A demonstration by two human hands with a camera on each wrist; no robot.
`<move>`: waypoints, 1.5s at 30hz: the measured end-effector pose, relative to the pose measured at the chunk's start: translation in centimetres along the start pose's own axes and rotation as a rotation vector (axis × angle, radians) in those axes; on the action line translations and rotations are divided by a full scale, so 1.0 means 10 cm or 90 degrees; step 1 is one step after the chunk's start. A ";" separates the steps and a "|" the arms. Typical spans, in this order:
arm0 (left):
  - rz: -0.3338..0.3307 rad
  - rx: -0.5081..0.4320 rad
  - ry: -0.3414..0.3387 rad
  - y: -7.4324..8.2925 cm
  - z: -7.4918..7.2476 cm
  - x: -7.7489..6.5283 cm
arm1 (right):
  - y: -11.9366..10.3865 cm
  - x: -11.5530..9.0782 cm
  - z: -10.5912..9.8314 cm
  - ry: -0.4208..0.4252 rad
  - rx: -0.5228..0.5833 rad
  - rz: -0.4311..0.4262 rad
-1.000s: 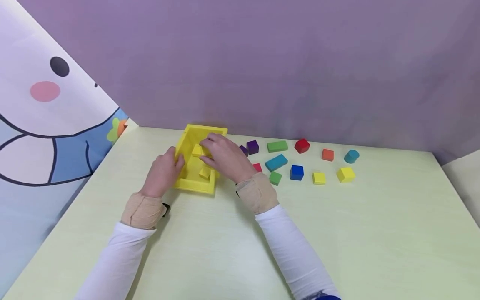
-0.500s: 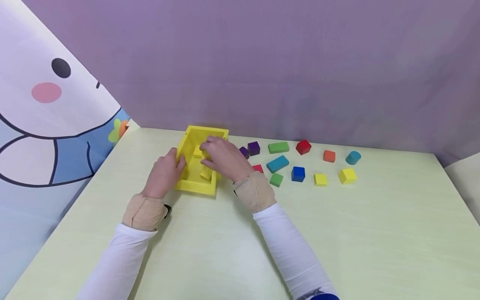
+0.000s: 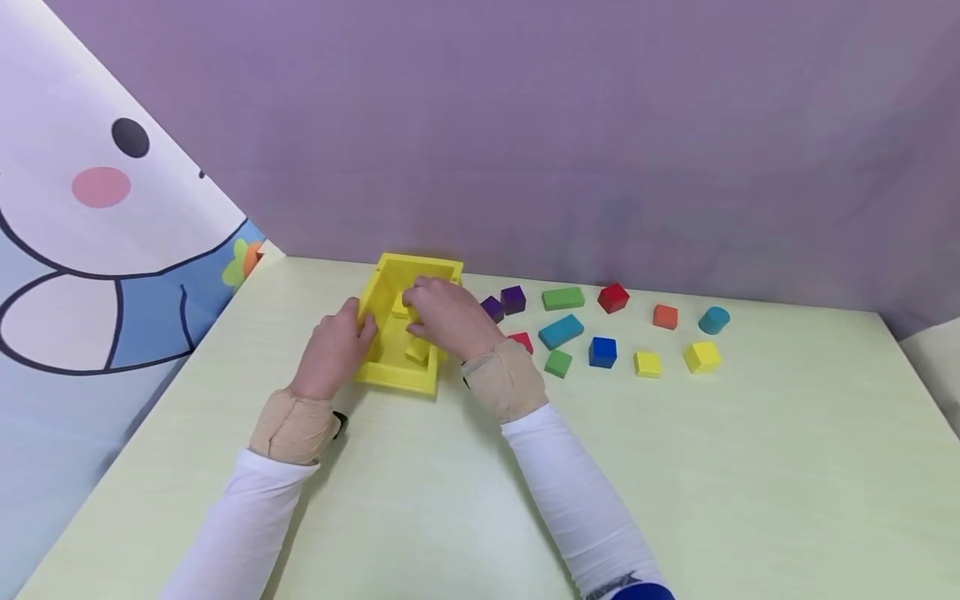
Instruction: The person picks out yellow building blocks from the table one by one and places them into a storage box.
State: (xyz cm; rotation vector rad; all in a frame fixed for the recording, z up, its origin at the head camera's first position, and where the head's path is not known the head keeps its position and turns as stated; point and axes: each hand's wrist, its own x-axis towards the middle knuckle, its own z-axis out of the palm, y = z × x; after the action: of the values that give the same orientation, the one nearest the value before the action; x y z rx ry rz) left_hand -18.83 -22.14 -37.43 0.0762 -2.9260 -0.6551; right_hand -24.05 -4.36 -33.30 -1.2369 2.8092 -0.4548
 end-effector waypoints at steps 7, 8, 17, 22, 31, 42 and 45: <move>0.000 -0.005 0.003 0.01 0.00 -0.01 | -0.03 0.05 0.02 -0.033 -0.006 0.011; 0.001 -0.004 0.004 0.01 0.01 -0.01 | -0.04 0.06 0.02 -0.039 -0.005 0.014; -0.004 0.009 0.006 0.01 0.01 0.01 | -0.06 0.12 0.04 -0.063 -0.010 0.025; -0.003 0.007 0.008 0.02 0.00 0.00 | -0.06 0.14 0.05 -0.074 -0.019 0.038; -0.019 0.009 -0.002 0.02 -0.01 -0.01 | -0.08 0.21 0.08 -0.094 -0.028 0.045; -0.013 -0.001 0.004 0.01 0.00 -0.01 | -0.06 0.28 0.12 -0.098 -0.067 0.049; -0.006 0.000 0.012 0.01 0.01 0.00 | -0.05 0.29 0.13 -0.094 -0.073 0.055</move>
State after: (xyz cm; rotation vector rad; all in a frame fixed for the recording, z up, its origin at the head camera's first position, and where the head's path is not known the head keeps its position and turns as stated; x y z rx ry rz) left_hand -18.86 -22.06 -37.47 0.0958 -2.9101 -0.6516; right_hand -25.47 -7.12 -34.20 -1.1108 2.7826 -0.1920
